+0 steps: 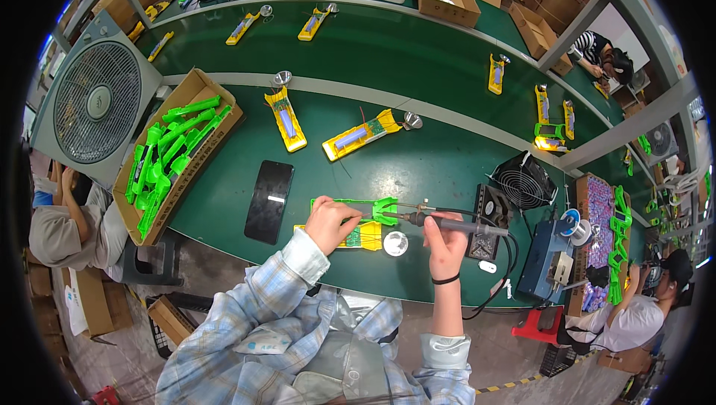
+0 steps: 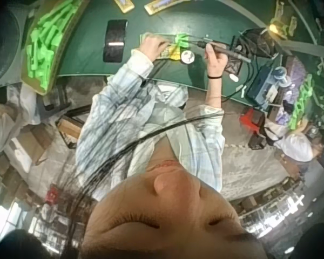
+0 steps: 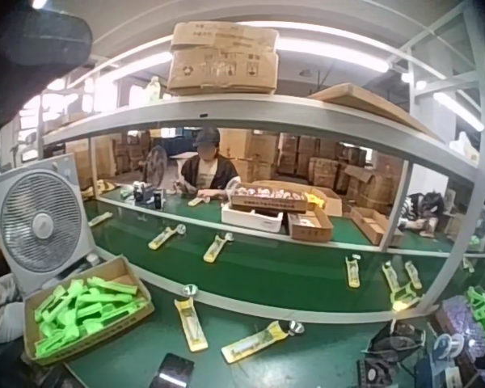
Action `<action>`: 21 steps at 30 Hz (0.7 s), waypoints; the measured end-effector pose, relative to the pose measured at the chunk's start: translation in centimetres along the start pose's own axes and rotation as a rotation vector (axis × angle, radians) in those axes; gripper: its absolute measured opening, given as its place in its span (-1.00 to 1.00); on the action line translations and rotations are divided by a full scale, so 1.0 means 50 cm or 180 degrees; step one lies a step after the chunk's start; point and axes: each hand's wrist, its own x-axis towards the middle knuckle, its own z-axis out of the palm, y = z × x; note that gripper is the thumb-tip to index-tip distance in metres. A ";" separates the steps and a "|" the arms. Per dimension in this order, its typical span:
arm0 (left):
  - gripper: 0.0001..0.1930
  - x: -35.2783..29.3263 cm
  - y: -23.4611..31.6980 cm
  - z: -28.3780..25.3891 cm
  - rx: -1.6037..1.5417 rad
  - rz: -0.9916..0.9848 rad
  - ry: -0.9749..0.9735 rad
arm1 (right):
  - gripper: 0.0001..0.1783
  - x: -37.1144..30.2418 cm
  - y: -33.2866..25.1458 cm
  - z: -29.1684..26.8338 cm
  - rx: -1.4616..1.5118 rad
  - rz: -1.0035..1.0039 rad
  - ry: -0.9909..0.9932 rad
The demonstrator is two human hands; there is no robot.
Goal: The person solders circuit boards inside flashlight casings using a soldering iron, attaches plastic casing pieces onto the assemblies, places assembled flashlights onto a conveyor belt, and solders additional flashlight parts.
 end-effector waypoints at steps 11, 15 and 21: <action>-0.90 0.016 -0.010 -0.003 0.0033 0.0144 -0.0162 | -0.80 0.053 0.013 0.006 -0.0109 0.0158 -0.0415; -0.89 0.027 -0.007 -0.007 0.0261 -0.0055 -0.0521 | -0.81 0.094 0.018 0.001 -0.0270 0.0177 -0.0801; -0.89 0.034 -0.004 -0.005 0.0260 -0.0355 -0.0596 | -0.81 0.123 0.024 0.007 -0.0332 0.0207 -0.0972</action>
